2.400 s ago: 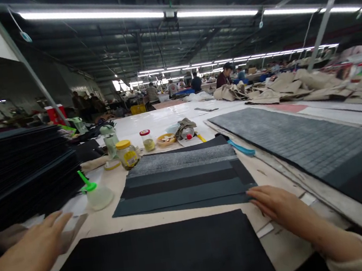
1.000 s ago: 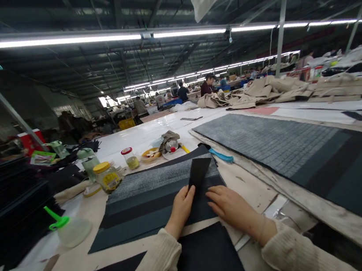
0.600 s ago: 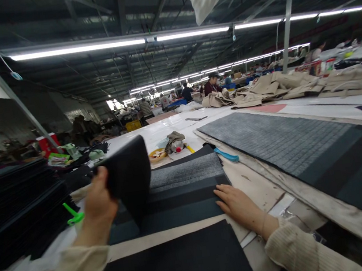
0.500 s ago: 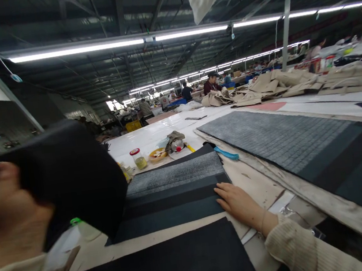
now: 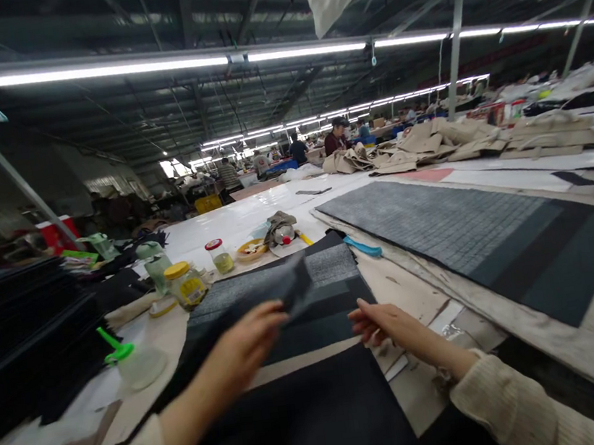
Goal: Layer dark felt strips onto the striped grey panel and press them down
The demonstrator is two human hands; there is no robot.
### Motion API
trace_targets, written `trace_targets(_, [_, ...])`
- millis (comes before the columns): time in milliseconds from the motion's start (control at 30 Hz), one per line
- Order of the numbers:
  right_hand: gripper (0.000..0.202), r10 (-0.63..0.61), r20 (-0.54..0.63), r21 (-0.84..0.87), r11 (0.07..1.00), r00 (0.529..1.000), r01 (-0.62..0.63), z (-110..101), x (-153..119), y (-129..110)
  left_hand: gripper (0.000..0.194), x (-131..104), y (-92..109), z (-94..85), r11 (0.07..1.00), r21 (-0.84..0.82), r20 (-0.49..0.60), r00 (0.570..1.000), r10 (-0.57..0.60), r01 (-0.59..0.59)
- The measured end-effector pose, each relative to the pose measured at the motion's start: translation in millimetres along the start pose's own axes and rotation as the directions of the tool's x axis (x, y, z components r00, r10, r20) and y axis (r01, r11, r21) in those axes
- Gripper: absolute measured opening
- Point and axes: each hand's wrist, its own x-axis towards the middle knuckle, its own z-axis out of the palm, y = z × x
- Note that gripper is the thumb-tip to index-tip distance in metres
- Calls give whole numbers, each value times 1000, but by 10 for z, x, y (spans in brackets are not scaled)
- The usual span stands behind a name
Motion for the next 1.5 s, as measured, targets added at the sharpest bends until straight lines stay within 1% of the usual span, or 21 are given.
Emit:
trace_targets(33, [61, 86, 67, 78, 993, 994, -91, -4, -21, 16, 34, -23, 126, 246, 998, -34, 181, 981, 64, -58])
trace_targets(67, [64, 140, 130, 113, 981, 982, -155, -9, -34, 34, 33, -51, 237, 445, 992, -65, 295, 947, 123, -109])
trace_targets(133, [59, 190, 198, 75, 975, 962, -208, -18, -43, 73, 32, -86, 379, 674, 981, -145, 399, 899, 178, -130])
trace_targets(167, [51, 202, 204, 22, 977, 958, -210, -18, -42, 90, 32, -77, 400, 713, 978, -176, 397, 901, 173, -110])
trace_targets(267, [27, 174, 136, -124, 980, 975, -158, 13, -45, 118, 30, 87, 285, 702, 972, -234, 276, 959, 55, 12])
trace_targets(367, [21, 73, 80, -129, 990, 994, -62, 43, -111, 82, 38, 400, 78, 733, 939, -309, 159, 981, -108, 153])
trace_targets(467, [24, 16, 99, -90, 996, 995, -8, -21, -228, 11, 55, 736, -14, 851, 878, -423, 209, 967, -144, 222])
trace_targets(533, [25, 30, 138, -84, 996, 990, -18, -129, -292, -5, 56, 929, 13, 933, 867, -440, 321, 943, -92, 234])
trace_targets(600, [25, 87, 154, -118, 991, 984, -69, -256, -322, 26, 48, 1077, 82, 1000, 887, -392, 467, 884, -38, 245])
trace_targets(633, [25, 115, 128, -170, 981, 985, -92, -314, -326, 55, 43, 1132, 122, 1028, 907, -346, 531, 847, -22, 241])
trace_targets(700, [25, 105, 3, -356, 929, 994, -97, -390, -324, 118, 35, 1203, 191, 1074, 947, -242, 614, 789, -18, 209])
trace_targets(767, [25, 12, -129, -570, 818, 992, -84, -401, -326, 160, 32, 1233, 234, 1112, 974, -145, 636, 771, -42, 173])
trace_targets(833, [22, -70, -189, -710, 699, 980, -87, -362, -342, 176, 36, 1243, 249, 1149, 985, -86, 625, 778, -64, 150])
trace_targets(900, [13, -124, -220, -763, 640, 968, -91, -306, -364, 191, 42, 1251, 250, 1201, 989, -72, 587, 807, -64, 131])
trace_targets(933, [15, -169, -233, -775, 628, 958, -78, -282, -375, 207, 43, 1258, 253, 1239, 989, -86, 556, 830, -55, 123])
trace_targets(1033, [34, -338, -228, -796, 605, 913, 25, -233, -401, 295, 37, 1280, 296, 1407, 979, -169, 400, 916, -35, 111])
trace_targets(1133, [24, -411, -175, -821, 563, 895, 99, -210, -425, 381, 27, 1278, 381, 1606, 975, -203, 195, 979, -52, 92])
trace_targets(1233, [23, -415, -174, -830, 550, 893, 94, -193, -445, 405, 25, 1243, 446, 1754, 971, -230, 36, 997, -62, 68])
trace_targets(1300, [24, -417, -189, -831, 550, 889, 82, -184, -451, 399, 24, 1215, 459, 1808, 968, -248, -24, 998, -55, 47])
trace_targets(1400, [23, -408, -198, -835, 546, 891, 64, -179, -447, 394, 22, 1179, 455, 1826, 975, -223, -63, 998, -1, -13])
trace_targets(1500, [24, -393, -197, -834, 549, 898, 57, -179, -444, 403, 22, 1148, 461, 1794, 987, -136, -39, 996, 77, -82])
